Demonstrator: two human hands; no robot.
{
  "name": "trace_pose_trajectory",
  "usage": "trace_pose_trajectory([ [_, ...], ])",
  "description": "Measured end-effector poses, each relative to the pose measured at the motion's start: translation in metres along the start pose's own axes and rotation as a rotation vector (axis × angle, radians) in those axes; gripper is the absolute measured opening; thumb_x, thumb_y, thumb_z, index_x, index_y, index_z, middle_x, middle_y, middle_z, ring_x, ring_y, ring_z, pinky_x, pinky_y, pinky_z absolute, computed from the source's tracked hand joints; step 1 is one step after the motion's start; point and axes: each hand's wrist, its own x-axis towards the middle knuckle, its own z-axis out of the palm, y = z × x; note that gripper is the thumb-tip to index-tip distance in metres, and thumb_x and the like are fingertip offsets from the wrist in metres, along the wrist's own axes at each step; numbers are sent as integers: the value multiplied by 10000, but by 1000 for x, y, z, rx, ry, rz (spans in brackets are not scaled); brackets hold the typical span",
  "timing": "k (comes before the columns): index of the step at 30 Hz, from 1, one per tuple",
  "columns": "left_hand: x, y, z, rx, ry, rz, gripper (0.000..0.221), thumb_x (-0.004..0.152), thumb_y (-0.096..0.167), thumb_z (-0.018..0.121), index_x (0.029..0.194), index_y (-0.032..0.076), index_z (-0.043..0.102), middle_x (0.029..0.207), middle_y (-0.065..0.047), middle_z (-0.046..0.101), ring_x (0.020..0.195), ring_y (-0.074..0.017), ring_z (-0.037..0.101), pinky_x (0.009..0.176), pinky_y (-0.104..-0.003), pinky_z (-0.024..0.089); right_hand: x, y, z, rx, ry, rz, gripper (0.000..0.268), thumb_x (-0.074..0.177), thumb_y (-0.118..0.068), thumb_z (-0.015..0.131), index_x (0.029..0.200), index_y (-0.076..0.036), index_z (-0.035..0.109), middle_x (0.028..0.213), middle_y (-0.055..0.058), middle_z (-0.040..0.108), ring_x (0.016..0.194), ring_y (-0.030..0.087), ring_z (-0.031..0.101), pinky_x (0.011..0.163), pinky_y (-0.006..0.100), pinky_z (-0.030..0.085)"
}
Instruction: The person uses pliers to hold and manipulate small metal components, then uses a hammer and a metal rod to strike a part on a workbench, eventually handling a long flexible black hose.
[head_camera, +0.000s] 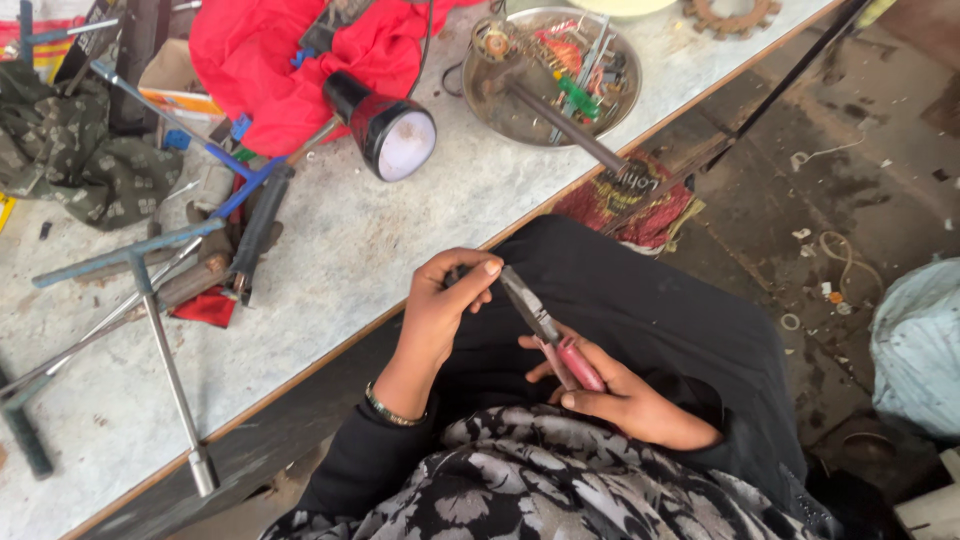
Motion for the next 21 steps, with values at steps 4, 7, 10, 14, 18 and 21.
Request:
trace_pose_trajectory([
  [4,49,-6,8,-66,30,24,194,923,176,750,986,-6,735,796,-15,666,636,-79,585,545,-226,435,-3,-3,-5,241,62,22,804,909,-12,556,1601,-55,149,1676,189,252,1443,362,450,1068,504,503],
  [7,119,-16,19,21,34,170,208,915,179,767,1005,-6,739,761,-12,641,601,-76,557,516,-237,417,-9,0,-10,278,110,3,797,914,-37,555,1599,-46,148,1676,200,251,1455,398,437,1078,536,497],
  [10,191,-25,26,224,28,347,246,894,158,754,1089,7,748,784,-5,683,596,-74,575,522,-240,441,-13,7,-13,312,136,-9,806,908,-49,561,1598,-55,143,1671,200,257,1450,397,441,1080,537,490],
  [14,226,-38,25,170,78,60,453,860,207,791,1254,89,602,851,-52,597,651,-129,541,552,-286,453,-22,9,-14,184,180,-30,770,953,-62,560,1629,-18,194,1690,255,302,1448,437,471,1146,487,427],
  [18,193,-44,11,-614,-160,-207,323,989,206,666,1251,47,563,1100,-135,631,983,-232,640,876,-356,572,-20,4,-14,311,171,-21,799,903,-63,578,1594,-66,177,1667,225,265,1452,424,434,1081,549,484],
  [21,140,-38,8,-887,-294,-267,312,1060,272,575,1252,26,572,1179,-170,663,1113,-296,659,1009,-405,551,-16,-3,-13,415,98,-60,795,919,-69,583,1596,-56,167,1674,238,228,1478,444,387,1103,585,471],
])
